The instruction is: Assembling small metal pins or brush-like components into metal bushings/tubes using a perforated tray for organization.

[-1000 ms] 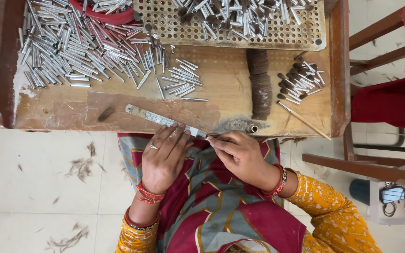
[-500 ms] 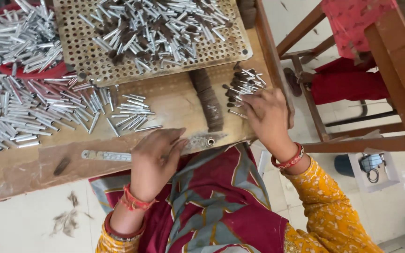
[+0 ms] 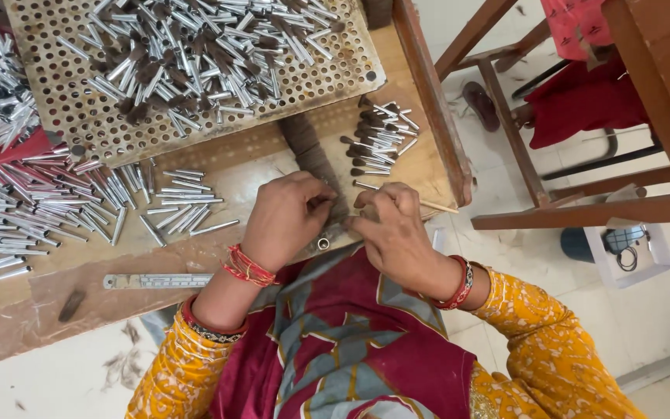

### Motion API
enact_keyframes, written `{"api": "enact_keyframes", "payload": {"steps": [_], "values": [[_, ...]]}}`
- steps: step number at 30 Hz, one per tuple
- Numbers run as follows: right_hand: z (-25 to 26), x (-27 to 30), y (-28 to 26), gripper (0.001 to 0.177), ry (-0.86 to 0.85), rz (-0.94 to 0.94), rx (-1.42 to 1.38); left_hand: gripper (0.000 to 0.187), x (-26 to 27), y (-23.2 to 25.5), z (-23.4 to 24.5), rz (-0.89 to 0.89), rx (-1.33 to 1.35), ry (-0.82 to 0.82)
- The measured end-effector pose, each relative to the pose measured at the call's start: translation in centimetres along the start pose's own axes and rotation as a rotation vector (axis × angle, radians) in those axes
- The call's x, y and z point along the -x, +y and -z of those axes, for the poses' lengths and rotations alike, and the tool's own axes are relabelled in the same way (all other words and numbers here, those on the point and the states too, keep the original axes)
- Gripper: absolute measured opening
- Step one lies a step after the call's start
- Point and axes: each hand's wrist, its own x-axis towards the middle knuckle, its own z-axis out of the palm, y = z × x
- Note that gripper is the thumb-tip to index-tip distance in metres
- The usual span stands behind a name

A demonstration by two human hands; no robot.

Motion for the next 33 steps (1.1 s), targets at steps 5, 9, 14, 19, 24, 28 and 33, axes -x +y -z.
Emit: {"api": "enact_keyframes", "payload": {"steps": [5,9,14,19,24,28,33], "values": [[-0.2,-0.3,0.3,0.037,0.031,0.02,0.059,0.013,0.1,0.6,0.1,0.045,0.011,0.01],[0.2,0.4,0.4,0.041,0.02,0.037,0.035,0.014,-0.2,1.7,1.0,0.081,0.034,-0.001],[0.0,0.2,0.5,0.043,-0.017,0.054,0.028,0.015,-0.4,1.6,0.9,0.076,-0.026,-0.027],[0.0,-0.6,0.9,0.04,0.035,0.03,0.038,0.013,-0.5,1.0,0.4,0.056,-0.055,0.001],[0.1,-1.6,0.7,0.036,0.02,0.023,0.048,0.013,-0.6,0.6,0.0,0.039,-0.081,0.017],[0.5,-1.1,0.7,0.04,-0.053,0.012,0.022,0.015,-0.6,1.0,0.5,0.079,-0.034,0.017],[1.3,-0.4,0.2,0.031,0.004,0.051,0.013,0.025,-0.9,1.3,1.2,0.126,0.026,-0.061]]}}
